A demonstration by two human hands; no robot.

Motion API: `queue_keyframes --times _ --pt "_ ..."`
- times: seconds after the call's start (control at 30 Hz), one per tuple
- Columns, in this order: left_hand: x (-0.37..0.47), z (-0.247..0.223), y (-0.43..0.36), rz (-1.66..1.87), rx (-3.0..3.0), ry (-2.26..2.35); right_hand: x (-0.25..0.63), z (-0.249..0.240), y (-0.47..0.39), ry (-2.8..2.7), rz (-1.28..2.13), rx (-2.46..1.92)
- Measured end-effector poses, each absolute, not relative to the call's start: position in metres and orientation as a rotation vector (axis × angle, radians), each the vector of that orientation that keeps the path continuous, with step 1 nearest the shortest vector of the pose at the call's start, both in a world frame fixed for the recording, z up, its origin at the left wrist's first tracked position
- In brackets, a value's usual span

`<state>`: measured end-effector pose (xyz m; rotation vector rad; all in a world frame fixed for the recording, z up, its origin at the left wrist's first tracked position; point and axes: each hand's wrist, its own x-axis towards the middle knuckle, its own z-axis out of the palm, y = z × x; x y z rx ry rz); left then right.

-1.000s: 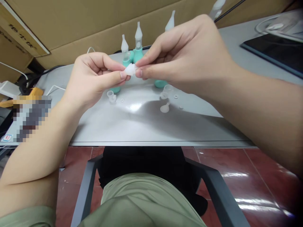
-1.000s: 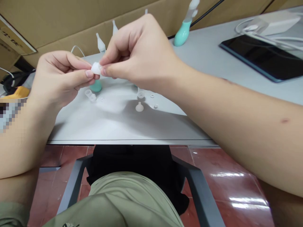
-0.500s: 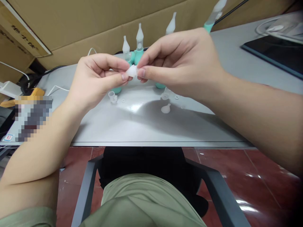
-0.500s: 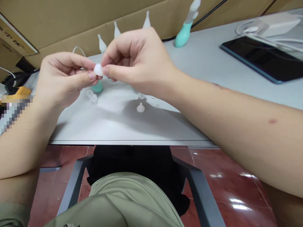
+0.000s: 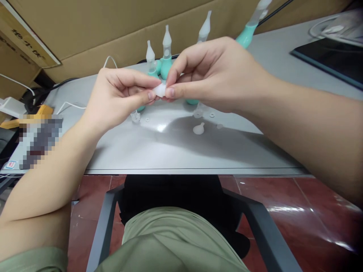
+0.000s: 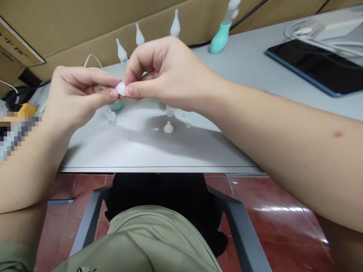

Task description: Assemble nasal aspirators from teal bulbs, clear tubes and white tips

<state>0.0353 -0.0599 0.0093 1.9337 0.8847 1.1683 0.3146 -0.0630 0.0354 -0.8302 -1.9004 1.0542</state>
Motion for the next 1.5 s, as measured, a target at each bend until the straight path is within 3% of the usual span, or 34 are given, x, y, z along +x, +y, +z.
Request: queue_keyframes --times 0.23,0.57,1.17,1.5 --pt "0.03 -0.003 -0.047 1.236 1.94 0.551 0.312 0.038 -0.062 -1.781 1.254 -0.838" --pt "0.036 0.007 -0.059 1.138 1.949 0.82 0.312 0.034 -0.057 -1.763 1.345 -0.802" --pt "0.048 0.015 -0.072 1.148 1.818 0.729 0.316 0.033 -0.059 -1.762 1.387 -0.562" --pt "0.052 0.019 -0.075 1.169 1.814 0.685 0.315 0.023 -0.042 -1.708 1.592 -0.35"
